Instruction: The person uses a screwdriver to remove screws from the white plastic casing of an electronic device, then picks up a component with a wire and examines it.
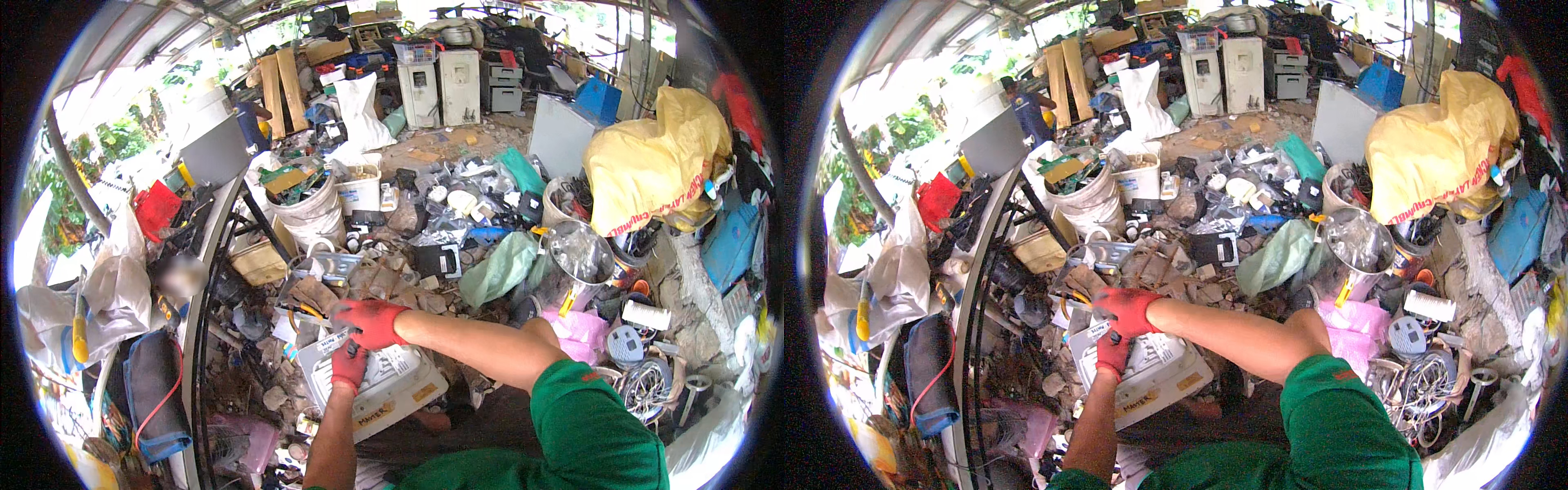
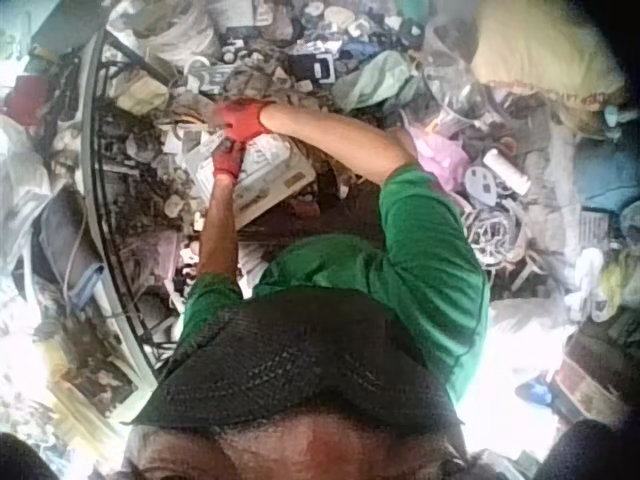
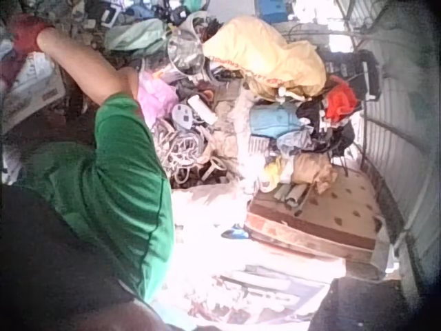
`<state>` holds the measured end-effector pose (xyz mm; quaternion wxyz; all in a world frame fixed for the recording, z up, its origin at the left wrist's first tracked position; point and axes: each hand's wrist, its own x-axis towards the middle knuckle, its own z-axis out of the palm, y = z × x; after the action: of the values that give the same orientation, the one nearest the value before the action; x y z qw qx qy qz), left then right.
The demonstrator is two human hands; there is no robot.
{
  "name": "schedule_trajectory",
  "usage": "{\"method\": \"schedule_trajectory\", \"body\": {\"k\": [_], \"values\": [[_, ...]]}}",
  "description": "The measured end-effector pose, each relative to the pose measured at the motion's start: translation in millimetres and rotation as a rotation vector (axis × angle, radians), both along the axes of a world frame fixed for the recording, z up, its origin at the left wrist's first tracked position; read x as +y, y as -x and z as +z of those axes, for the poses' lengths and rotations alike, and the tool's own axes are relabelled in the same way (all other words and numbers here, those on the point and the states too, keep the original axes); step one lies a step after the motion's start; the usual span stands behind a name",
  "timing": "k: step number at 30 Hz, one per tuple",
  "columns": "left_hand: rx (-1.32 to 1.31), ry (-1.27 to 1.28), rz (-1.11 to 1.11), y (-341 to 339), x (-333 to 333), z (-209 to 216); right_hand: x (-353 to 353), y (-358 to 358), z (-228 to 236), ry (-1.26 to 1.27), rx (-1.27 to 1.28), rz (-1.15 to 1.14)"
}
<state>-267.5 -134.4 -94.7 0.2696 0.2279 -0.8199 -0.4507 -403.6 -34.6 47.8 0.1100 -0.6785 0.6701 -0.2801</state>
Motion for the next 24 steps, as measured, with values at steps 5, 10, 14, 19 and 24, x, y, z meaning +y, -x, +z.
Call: {"method": "schedule_trajectory", "body": {"k": [5, 10, 14, 19, 24], "values": [[0.030, -0.045, 0.054, -5, -3, 1, 2, -11, 41, -0.328, 0.181, -0.355], [0.100, -0.097, 0.046, 2, -2, -6, 3, -7, 39, -0.318, 0.263, -0.329], [0.034, -0.065, 0.084, 0, 0, 0, 2, -26, 53, -0.337, 0.346, -0.432], [0.044, -0.086, 0.084, 4, 5, 10, -11, -20, 39, -0.314, 0.276, -0.405], [0.007, 0.066, 0.065, 2, 1, 2, -19, -14, 35, -0.230, 0.352, -0.104]]}}
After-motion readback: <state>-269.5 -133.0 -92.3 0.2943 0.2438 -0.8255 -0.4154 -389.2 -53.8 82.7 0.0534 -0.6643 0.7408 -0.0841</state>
